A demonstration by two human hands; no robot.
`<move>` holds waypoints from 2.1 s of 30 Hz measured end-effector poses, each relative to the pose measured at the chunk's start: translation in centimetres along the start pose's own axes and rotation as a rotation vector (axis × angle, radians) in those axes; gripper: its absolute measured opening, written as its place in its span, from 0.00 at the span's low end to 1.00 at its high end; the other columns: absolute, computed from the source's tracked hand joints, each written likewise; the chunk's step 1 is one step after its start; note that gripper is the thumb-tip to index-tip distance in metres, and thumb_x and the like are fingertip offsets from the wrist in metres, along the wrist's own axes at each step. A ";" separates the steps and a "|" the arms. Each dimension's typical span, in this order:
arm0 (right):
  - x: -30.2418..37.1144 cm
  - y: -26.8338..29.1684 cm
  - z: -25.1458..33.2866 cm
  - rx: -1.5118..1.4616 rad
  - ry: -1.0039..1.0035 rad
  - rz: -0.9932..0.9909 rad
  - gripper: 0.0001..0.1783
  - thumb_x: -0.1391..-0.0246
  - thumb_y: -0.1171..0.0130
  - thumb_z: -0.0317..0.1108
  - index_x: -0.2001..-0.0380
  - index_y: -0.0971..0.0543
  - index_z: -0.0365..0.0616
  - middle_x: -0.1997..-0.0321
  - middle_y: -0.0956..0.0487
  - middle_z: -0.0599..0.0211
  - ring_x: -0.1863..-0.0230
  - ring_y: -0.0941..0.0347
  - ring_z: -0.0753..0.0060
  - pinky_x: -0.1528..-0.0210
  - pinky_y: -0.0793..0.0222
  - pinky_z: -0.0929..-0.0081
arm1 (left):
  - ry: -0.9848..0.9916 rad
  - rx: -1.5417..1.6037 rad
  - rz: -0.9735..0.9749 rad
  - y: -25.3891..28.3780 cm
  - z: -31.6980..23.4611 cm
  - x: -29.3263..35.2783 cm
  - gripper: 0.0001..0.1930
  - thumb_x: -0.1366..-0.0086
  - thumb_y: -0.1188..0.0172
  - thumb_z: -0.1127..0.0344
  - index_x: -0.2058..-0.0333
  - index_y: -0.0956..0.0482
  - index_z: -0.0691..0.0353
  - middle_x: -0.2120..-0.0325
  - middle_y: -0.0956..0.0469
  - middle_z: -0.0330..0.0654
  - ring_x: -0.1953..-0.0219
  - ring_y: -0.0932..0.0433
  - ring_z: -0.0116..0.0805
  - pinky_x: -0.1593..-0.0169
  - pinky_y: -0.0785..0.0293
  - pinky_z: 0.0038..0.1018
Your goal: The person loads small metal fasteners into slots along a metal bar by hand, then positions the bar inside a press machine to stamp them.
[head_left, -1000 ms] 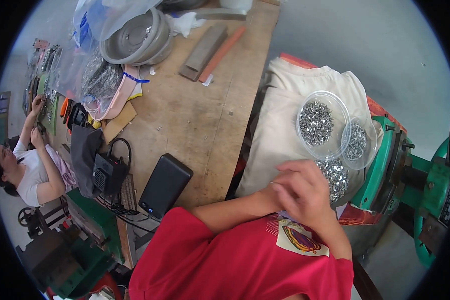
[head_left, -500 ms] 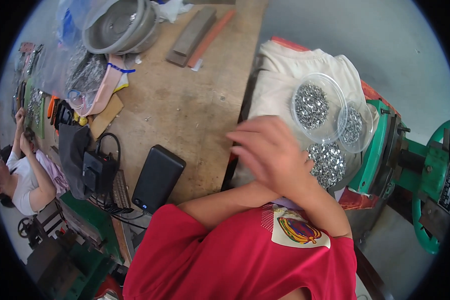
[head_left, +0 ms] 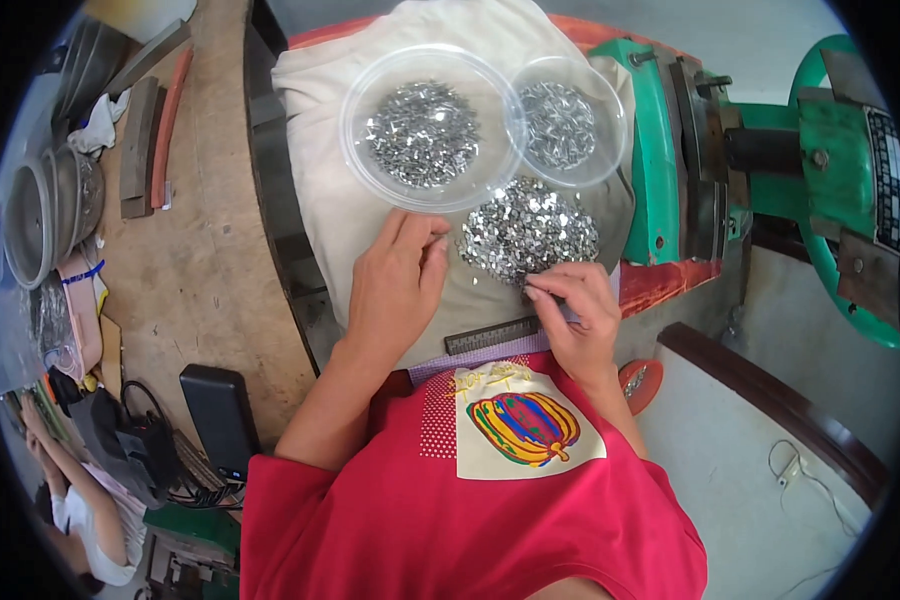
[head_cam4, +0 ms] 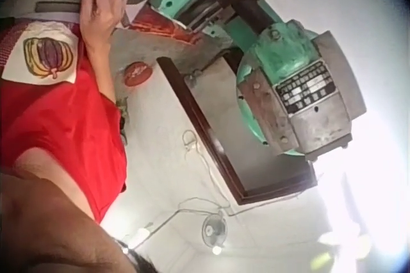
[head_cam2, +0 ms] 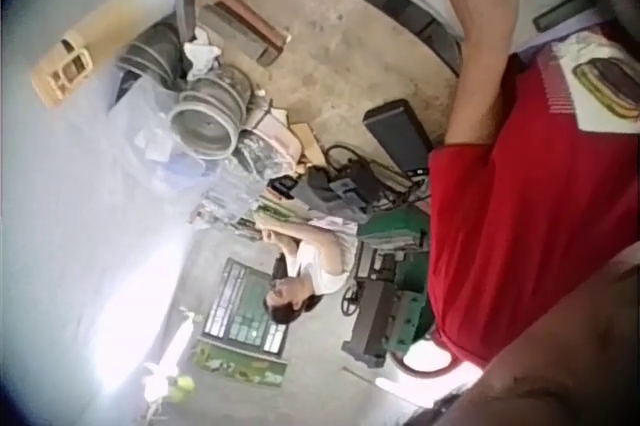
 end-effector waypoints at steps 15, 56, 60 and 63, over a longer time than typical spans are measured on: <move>-1.7 -3.4 1.4 0.109 0.184 0.192 0.10 0.58 0.28 0.27 0.69 0.16 0.44 0.64 0.23 0.68 0.62 0.28 0.62 0.61 0.34 0.66 | -0.079 -0.081 0.093 -0.3 0.1 0.2 0.11 0.41 0.41 0.78 0.59 0.22 0.65 0.64 0.25 0.44 0.73 0.24 0.33 0.67 0.26 0.28; -2.3 -2.6 0.9 0.111 0.276 0.085 0.13 0.59 0.29 0.29 0.66 0.15 0.51 0.58 0.22 0.72 0.53 0.28 0.62 0.48 0.40 0.61 | -0.032 -0.194 0.071 0.5 -0.3 2.1 0.09 0.42 0.39 0.76 0.61 0.22 0.63 0.65 0.26 0.44 0.68 0.20 0.44 0.64 0.25 0.36; -2.6 -2.9 0.8 0.196 0.279 0.155 0.12 0.59 0.29 0.30 0.67 0.15 0.52 0.55 0.23 0.71 0.47 0.31 0.58 0.43 0.43 0.58 | -0.007 -0.178 0.089 0.3 -0.1 2.0 0.09 0.42 0.38 0.75 0.62 0.21 0.62 0.65 0.26 0.43 0.69 0.20 0.43 0.65 0.25 0.36; -2.3 -2.1 0.7 0.195 0.254 0.193 0.08 0.58 0.30 0.31 0.70 0.16 0.50 0.54 0.23 0.70 0.45 0.31 0.58 0.43 0.43 0.57 | -0.096 -0.228 0.057 0.1 -0.1 2.2 0.10 0.43 0.36 0.76 0.61 0.20 0.62 0.67 0.26 0.39 0.76 0.26 0.31 0.70 0.28 0.28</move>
Point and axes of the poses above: each hand's wrist, its own x-axis away from the middle knuckle, its own y-axis out of the back of the hand, z = x × y, the point moved 5 cm from there along -x, towards the middle knuckle
